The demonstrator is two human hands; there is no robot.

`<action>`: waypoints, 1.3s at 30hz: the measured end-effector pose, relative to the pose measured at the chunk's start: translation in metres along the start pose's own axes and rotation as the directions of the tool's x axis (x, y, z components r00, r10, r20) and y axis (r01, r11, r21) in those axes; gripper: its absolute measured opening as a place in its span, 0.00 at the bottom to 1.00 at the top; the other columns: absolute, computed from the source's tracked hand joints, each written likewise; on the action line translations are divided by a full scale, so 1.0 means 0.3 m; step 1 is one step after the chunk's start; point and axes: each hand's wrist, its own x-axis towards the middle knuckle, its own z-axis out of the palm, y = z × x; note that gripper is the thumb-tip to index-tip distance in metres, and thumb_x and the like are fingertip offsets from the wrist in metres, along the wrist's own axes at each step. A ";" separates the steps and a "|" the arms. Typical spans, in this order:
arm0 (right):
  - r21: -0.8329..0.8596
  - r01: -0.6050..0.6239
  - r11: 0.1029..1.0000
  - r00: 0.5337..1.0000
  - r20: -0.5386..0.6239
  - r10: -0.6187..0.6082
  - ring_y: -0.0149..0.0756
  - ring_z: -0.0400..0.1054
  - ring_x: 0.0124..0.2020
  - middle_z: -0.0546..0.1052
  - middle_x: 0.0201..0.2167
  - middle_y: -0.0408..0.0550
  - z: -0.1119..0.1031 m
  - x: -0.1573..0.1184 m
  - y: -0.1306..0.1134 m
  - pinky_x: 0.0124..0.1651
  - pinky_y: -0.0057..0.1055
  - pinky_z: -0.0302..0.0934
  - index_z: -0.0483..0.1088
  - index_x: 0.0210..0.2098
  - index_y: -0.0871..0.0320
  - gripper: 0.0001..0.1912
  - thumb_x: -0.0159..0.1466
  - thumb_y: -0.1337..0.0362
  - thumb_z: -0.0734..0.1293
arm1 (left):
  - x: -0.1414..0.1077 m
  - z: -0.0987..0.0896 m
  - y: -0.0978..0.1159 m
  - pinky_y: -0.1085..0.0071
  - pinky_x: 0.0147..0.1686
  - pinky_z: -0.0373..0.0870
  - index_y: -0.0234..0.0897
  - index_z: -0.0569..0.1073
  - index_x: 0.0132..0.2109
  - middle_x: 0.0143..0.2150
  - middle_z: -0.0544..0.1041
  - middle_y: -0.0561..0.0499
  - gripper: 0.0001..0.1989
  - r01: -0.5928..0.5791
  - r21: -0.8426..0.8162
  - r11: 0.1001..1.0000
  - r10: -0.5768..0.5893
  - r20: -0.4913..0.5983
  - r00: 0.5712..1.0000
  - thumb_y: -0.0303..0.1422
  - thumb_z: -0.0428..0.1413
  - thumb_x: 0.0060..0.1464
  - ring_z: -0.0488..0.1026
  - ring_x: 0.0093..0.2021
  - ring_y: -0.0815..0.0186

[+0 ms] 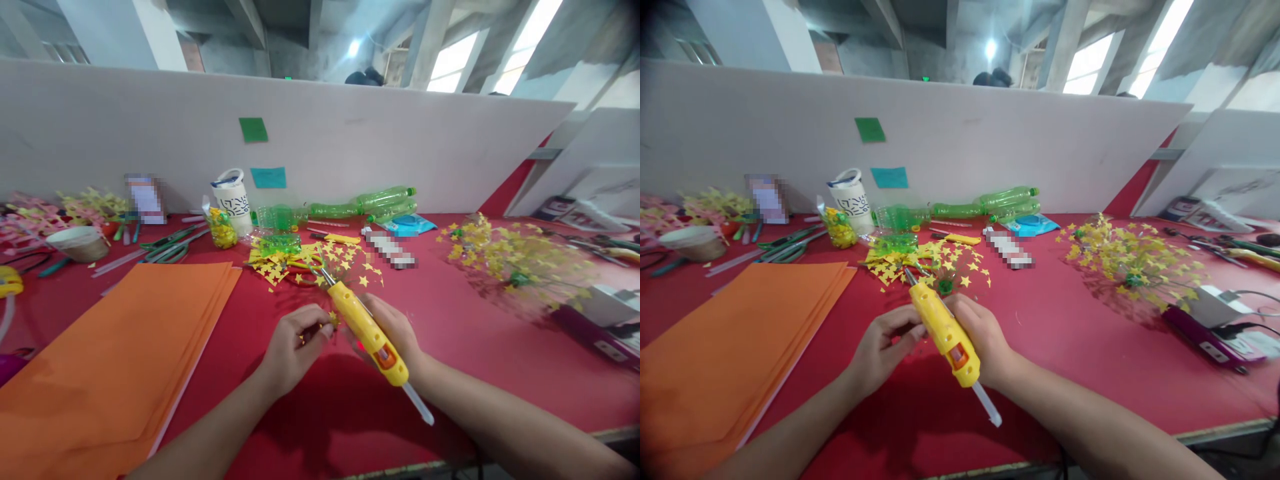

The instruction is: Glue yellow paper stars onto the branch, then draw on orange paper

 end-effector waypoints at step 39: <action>-0.149 0.035 0.988 0.987 0.161 -0.011 0.32 0.61 0.22 0.67 0.21 0.44 -0.021 0.019 -0.009 0.24 0.31 0.56 0.62 0.26 0.55 0.09 0.61 0.59 0.61 | 0.009 -0.042 -0.004 0.77 0.24 0.60 0.37 0.68 0.34 0.27 0.69 0.55 0.09 0.092 -0.028 0.995 -0.096 -0.338 0.936 0.36 0.50 0.57 0.61 0.23 0.73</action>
